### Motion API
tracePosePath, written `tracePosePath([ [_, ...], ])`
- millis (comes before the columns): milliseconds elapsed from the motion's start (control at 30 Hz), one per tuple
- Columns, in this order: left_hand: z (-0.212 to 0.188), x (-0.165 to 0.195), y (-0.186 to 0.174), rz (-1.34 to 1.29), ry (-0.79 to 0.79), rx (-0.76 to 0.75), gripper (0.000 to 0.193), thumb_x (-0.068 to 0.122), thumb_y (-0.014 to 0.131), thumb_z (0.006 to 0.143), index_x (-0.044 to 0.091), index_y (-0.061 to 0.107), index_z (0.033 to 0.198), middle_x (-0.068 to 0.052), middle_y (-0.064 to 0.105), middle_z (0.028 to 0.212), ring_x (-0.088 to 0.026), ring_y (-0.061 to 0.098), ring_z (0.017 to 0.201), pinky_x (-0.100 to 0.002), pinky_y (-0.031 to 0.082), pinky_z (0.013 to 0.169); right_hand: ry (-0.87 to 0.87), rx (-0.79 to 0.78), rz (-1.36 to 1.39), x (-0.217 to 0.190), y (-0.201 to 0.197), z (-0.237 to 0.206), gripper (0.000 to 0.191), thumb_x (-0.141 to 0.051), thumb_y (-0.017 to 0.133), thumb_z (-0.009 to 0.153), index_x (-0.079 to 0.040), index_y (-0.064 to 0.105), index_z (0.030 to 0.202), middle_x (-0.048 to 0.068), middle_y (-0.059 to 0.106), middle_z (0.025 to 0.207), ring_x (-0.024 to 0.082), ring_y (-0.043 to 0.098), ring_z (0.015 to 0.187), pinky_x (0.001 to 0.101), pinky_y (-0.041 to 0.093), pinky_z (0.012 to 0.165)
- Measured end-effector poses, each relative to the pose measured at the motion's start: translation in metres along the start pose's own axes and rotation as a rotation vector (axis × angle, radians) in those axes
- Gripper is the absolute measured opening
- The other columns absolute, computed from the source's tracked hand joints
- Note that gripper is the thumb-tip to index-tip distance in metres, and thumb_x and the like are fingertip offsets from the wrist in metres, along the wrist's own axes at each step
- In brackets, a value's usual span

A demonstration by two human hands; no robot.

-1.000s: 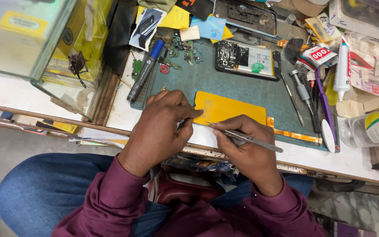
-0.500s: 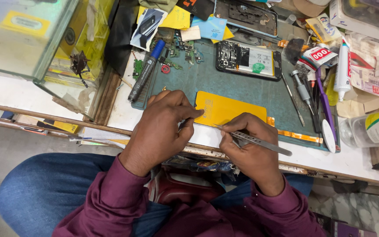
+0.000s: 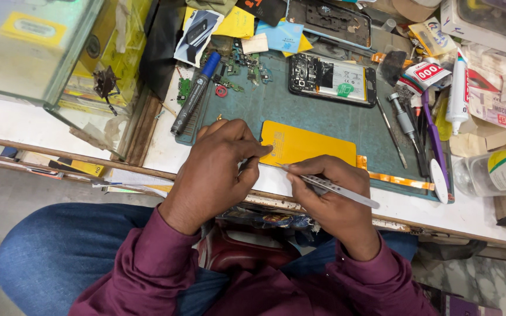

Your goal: The person uses tweezers to carefully peel and remove a protective film from a yellow rectangular component on a workbench. They repeatedly lift and adjust the film with the tweezers while stabilizing the component with their other hand.

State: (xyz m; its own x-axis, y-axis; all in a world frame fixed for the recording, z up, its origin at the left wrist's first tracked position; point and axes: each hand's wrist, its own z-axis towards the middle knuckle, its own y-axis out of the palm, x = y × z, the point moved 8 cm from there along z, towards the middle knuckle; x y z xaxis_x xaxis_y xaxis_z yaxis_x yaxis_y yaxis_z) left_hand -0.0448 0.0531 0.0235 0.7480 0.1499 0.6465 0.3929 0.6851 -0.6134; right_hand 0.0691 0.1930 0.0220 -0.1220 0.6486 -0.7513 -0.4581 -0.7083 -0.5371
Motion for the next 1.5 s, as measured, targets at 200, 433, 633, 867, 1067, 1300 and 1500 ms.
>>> tracePosePath([
  [200, 0.001, 0.001, -0.001, -0.007, 0.009, 0.003, 0.025, 0.004, 0.071, 0.078, 0.008, 0.08, 0.102, -0.008, 0.064, 0.093, -0.03, 0.06, 0.097, -0.042, 0.044, 0.086, -0.009, 0.089, -0.127, -0.001, -0.006, 0.001, 0.009, 0.002, 0.073, 0.083, -0.002, 0.066, 0.088, 0.006, 0.074, 0.084, 0.011, 0.073, 0.074, 0.0241, 0.057, 0.067],
  [433, 0.001, 0.0, -0.001, -0.002, -0.008, -0.016, 0.024, 0.005, 0.072, 0.078, 0.008, 0.08, 0.101, -0.008, 0.063, 0.091, -0.03, 0.059, 0.095, -0.042, 0.043, 0.085, -0.061, -0.001, -0.185, -0.009, -0.015, 0.002, 0.015, 0.0, 0.08, 0.08, -0.004, 0.072, 0.092, 0.008, 0.075, 0.09, 0.02, 0.071, 0.087, 0.0313, 0.053, 0.079],
  [633, 0.0, 0.002, -0.001, 0.003, -0.003, 0.002, 0.024, 0.005, 0.071, 0.08, 0.009, 0.08, 0.102, -0.007, 0.064, 0.092, -0.03, 0.06, 0.096, -0.042, 0.043, 0.084, 0.005, -0.06, -0.043, 0.01, -0.02, 0.001, 0.015, 0.001, 0.076, 0.082, -0.002, 0.069, 0.095, 0.011, 0.076, 0.097, 0.02, 0.075, 0.095, 0.0308, 0.058, 0.087],
  [867, 0.001, 0.002, 0.0, 0.003, 0.003, 0.002, 0.023, 0.005, 0.071, 0.079, 0.008, 0.08, 0.101, -0.007, 0.063, 0.093, -0.03, 0.06, 0.096, -0.042, 0.043, 0.085, 0.087, -0.082, 0.029, 0.025, -0.025, 0.0, 0.011, 0.003, 0.072, 0.085, 0.001, 0.068, 0.096, 0.013, 0.078, 0.103, 0.02, 0.078, 0.099, 0.03, 0.061, 0.09],
  [1067, 0.001, 0.001, 0.0, -0.005, -0.01, 0.001, 0.024, 0.005, 0.07, 0.08, 0.009, 0.08, 0.102, -0.006, 0.064, 0.093, -0.029, 0.06, 0.097, -0.041, 0.044, 0.087, 0.035, -0.075, 0.021, 0.015, -0.022, -0.002, 0.011, 0.003, 0.075, 0.086, 0.002, 0.071, 0.096, 0.013, 0.078, 0.102, 0.02, 0.078, 0.099, 0.0303, 0.06, 0.089],
  [1300, 0.001, 0.002, 0.001, 0.018, -0.026, -0.012, 0.021, 0.013, 0.075, 0.08, 0.008, 0.08, 0.1, -0.006, 0.064, 0.093, -0.03, 0.059, 0.098, -0.042, 0.043, 0.086, 0.054, -0.069, -0.064, 0.011, -0.038, -0.008, 0.011, 0.003, 0.073, 0.086, 0.002, 0.072, 0.097, 0.012, 0.079, 0.101, 0.018, 0.077, 0.098, 0.028, 0.059, 0.089],
  [1500, 0.001, 0.001, 0.001, 0.006, -0.036, -0.024, 0.022, 0.013, 0.075, 0.081, 0.008, 0.08, 0.102, -0.006, 0.063, 0.094, -0.029, 0.059, 0.098, -0.042, 0.043, 0.088, 0.129, -0.099, -0.124, 0.018, -0.053, -0.009, 0.011, 0.001, 0.073, 0.085, 0.002, 0.073, 0.096, 0.01, 0.079, 0.096, 0.016, 0.077, 0.088, 0.0265, 0.058, 0.08],
])
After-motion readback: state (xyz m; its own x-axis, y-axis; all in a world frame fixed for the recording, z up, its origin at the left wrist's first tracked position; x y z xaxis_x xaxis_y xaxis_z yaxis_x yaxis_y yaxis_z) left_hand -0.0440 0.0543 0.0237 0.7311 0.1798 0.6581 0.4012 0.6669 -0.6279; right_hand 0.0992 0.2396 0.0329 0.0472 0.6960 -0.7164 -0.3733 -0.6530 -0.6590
